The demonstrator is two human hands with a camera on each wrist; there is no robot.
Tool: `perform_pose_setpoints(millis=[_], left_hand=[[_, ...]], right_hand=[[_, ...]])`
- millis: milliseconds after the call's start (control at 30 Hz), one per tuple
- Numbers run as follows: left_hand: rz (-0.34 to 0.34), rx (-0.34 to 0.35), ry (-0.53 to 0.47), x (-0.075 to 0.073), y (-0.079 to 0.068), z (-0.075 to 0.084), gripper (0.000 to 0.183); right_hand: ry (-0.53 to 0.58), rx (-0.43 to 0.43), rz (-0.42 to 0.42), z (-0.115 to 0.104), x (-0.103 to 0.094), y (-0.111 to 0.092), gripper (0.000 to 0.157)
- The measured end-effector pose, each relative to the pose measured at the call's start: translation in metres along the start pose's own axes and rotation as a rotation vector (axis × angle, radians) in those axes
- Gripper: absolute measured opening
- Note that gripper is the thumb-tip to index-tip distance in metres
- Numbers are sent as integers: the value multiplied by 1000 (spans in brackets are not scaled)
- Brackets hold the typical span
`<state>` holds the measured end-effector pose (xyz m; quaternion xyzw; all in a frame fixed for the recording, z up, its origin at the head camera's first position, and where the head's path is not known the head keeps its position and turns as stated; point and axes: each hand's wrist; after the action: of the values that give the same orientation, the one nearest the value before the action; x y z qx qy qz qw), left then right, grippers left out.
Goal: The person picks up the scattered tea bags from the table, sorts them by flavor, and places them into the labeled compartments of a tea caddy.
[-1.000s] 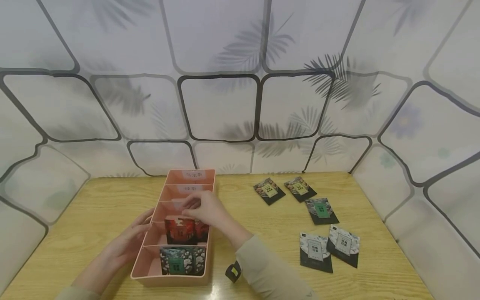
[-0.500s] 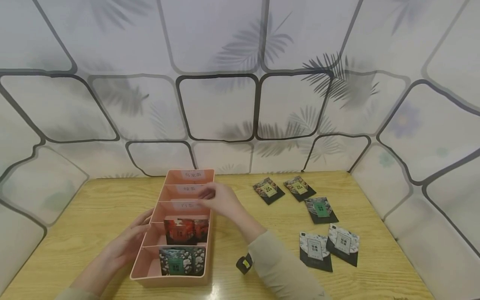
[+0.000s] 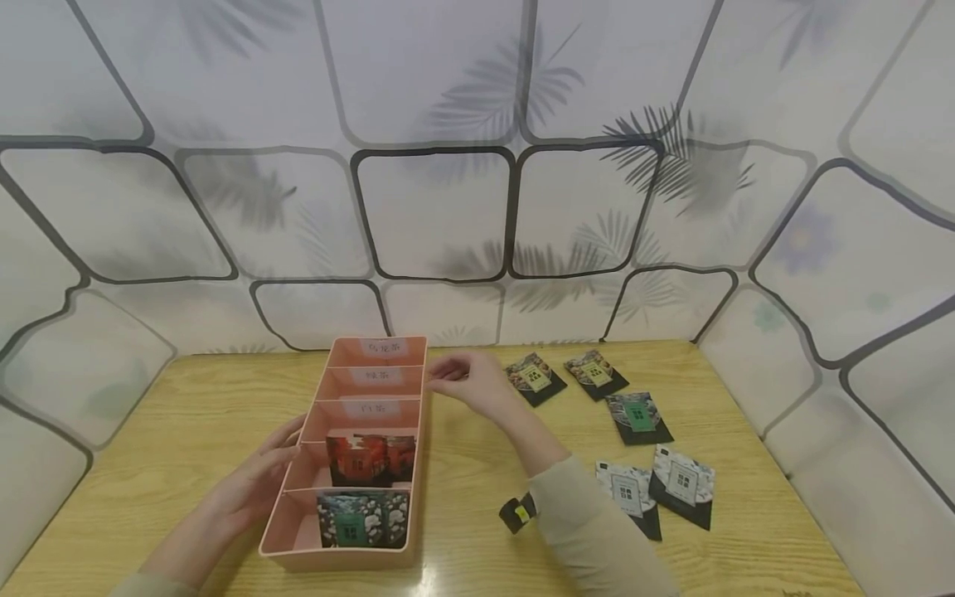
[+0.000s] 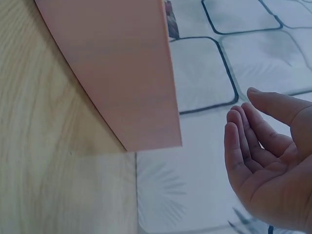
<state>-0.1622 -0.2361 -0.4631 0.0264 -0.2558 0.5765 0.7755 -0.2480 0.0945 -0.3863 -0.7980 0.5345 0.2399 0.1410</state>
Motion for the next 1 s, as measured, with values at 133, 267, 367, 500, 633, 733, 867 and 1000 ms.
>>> perform_pose_setpoints(millis=[133,267,367,500,633,733,867,1000], left_hand=[[-14,8,-7,0,0,1,48],[-32,14,-16,0,0,0,47],[-37,16,-17,-1,0,0,45],[-14,9,-8,0,0,0,50],[-4,10,0,1,0,0,56],[-9,18,4,1,-1,0,60],[-15,20,9,1,-1,0,61],[-27,27,6,0,-1,-1,61]], right_hand=[[28,8,12,3,-17,-6,20],[26,22,26,4,-34,-14,24],[25,29,30,7,-46,-21,28],[22,43,40,13,-61,-30,27],[-16,75,66,24,-75,-40,31],[-47,104,90,33,-86,-48,33],[-65,118,106,44,-98,-58,34],[-82,121,128,55,-106,-69,35]])
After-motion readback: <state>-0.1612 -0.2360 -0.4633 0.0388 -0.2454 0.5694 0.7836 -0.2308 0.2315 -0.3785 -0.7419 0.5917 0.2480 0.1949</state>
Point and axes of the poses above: each hand's wrist, its own y-axis towards the middle knuckle, its own x-axis out of the palm, z = x × y, and after that the axes turned 4 degrees about -y, right-handed
